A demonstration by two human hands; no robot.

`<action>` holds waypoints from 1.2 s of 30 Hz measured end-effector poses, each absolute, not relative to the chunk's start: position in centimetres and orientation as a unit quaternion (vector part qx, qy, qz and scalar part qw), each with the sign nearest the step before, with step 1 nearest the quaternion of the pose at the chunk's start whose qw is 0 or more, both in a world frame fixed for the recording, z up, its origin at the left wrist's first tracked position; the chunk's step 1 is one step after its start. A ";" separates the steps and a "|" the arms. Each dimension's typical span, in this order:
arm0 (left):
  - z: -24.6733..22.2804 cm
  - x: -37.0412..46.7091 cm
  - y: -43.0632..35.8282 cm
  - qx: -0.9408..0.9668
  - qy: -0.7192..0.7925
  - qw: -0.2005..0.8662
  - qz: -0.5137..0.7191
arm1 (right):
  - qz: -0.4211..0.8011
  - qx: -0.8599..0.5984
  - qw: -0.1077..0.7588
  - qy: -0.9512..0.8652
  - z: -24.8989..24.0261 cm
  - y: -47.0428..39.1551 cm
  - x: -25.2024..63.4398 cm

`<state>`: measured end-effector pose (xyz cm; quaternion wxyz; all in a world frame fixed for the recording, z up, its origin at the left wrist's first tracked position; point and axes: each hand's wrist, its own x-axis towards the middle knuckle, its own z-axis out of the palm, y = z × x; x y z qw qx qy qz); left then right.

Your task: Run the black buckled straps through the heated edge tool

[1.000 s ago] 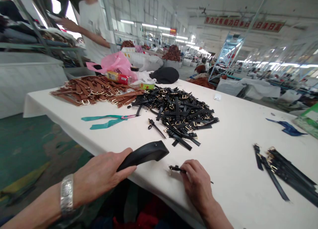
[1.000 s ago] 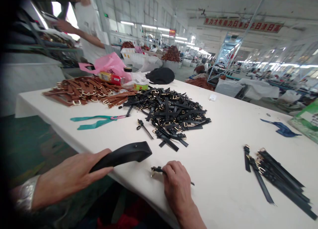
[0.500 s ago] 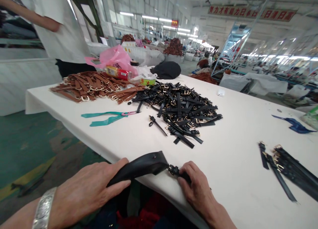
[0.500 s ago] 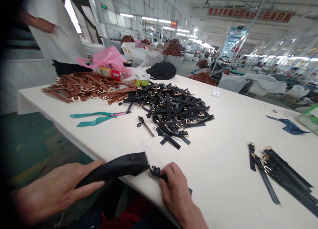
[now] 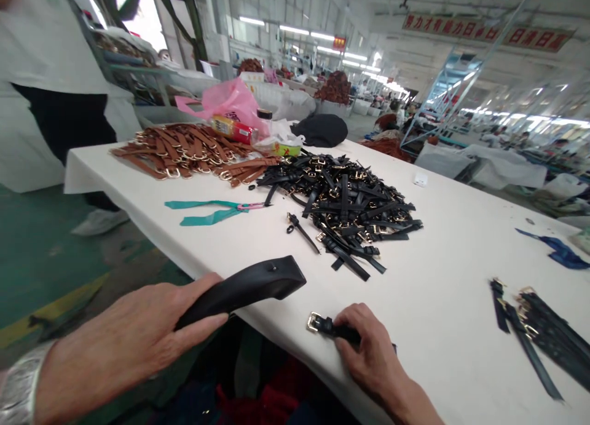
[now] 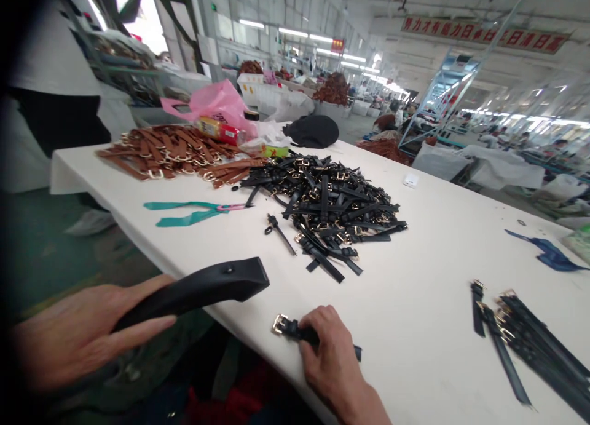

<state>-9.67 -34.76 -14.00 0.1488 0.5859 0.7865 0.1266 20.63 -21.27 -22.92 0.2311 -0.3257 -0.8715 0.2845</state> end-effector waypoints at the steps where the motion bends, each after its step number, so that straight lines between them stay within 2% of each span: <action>1: -14.7 -9.4 -34.7 0.596 0.780 0.167 0.098 | 0.279 -0.333 0.227 -0.872 -23.2 -21.4 21.2; 7: -16.3 -7.0 -33.5 0.641 0.734 0.224 -0.005 | 0.276 -0.357 0.251 -0.856 -23.5 -22.2 22.0; 12: -15.3 -5.1 -32.7 0.676 0.709 0.194 -0.045 | 0.277 -0.362 0.263 -0.850 -24.0 -22.0 21.6; 20: -14.7 -2.9 -30.7 0.710 0.678 0.176 -0.077 | 0.301 -0.399 0.292 -0.816 -24.9 -21.8 21.7; 27: -13.9 -4.3 -32.2 0.677 0.697 0.208 -0.111 | 0.333 -0.406 0.286 -0.801 -24.8 -22.0 21.3; 36: -12.6 -2.4 -30.3 0.710 0.675 0.168 -0.111 | 0.324 -0.422 0.267 -0.804 -24.4 -21.5 21.3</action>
